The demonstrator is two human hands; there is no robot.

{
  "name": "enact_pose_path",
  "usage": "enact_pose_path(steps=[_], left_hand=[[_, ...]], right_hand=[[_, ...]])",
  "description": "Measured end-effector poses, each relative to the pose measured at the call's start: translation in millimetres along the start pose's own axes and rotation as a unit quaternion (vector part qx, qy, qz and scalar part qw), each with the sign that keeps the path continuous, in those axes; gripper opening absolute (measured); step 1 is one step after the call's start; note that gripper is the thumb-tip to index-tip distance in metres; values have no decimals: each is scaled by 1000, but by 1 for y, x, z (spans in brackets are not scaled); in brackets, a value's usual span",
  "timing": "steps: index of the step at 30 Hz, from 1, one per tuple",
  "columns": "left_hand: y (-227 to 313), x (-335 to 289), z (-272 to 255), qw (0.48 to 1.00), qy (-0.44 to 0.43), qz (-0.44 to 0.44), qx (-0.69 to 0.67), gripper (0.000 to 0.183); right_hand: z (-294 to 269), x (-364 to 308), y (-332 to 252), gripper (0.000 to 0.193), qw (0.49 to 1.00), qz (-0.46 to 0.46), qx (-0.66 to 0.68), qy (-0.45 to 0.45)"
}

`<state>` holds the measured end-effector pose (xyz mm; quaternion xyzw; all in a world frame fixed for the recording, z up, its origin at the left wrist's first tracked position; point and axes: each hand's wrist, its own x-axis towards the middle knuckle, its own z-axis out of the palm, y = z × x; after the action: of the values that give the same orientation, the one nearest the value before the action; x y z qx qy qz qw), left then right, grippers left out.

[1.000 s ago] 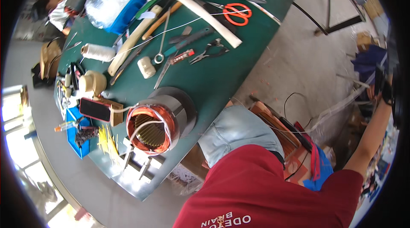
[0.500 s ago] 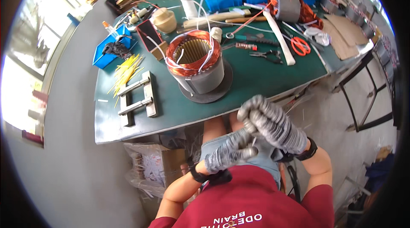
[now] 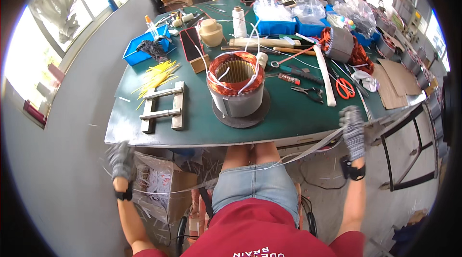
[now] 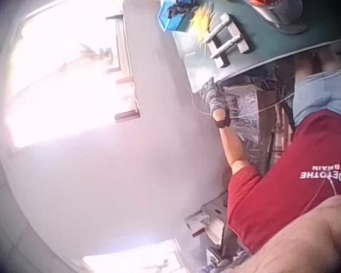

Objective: The person is winding copper wire around a motor stator and tying them in place using string and zip ties.

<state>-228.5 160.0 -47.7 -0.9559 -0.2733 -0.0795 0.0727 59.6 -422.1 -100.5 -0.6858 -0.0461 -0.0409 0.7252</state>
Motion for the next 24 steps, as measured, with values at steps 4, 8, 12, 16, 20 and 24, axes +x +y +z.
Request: enact_pose_path(steps=[4, 8, 12, 16, 20, 24], left_hand=[[93, 88, 42, 877, 166, 303, -335, 44], [220, 147, 52, 595, 30, 98, -797, 53], [267, 130, 45, 539, 21, 46, -841, 51], [267, 118, 40, 565, 22, 56, -823, 50], [271, 110, 36, 571, 60, 27, -818, 51], [276, 100, 59, 557, 109, 21, -823, 46]], right_hand=[[131, -30, -39, 15, 933, -249, -231, -118], [212, -40, -29, 15, 976, -50, 71, -199], [235, -19, 18, 16, 984, -100, 73, -127], [228, -3, 31, 16, 966, -55, 199, -153], [238, 6, 46, 17, 989, -97, 77, -86], [230, 13, 23, 14, 976, -8, 170, -138]])
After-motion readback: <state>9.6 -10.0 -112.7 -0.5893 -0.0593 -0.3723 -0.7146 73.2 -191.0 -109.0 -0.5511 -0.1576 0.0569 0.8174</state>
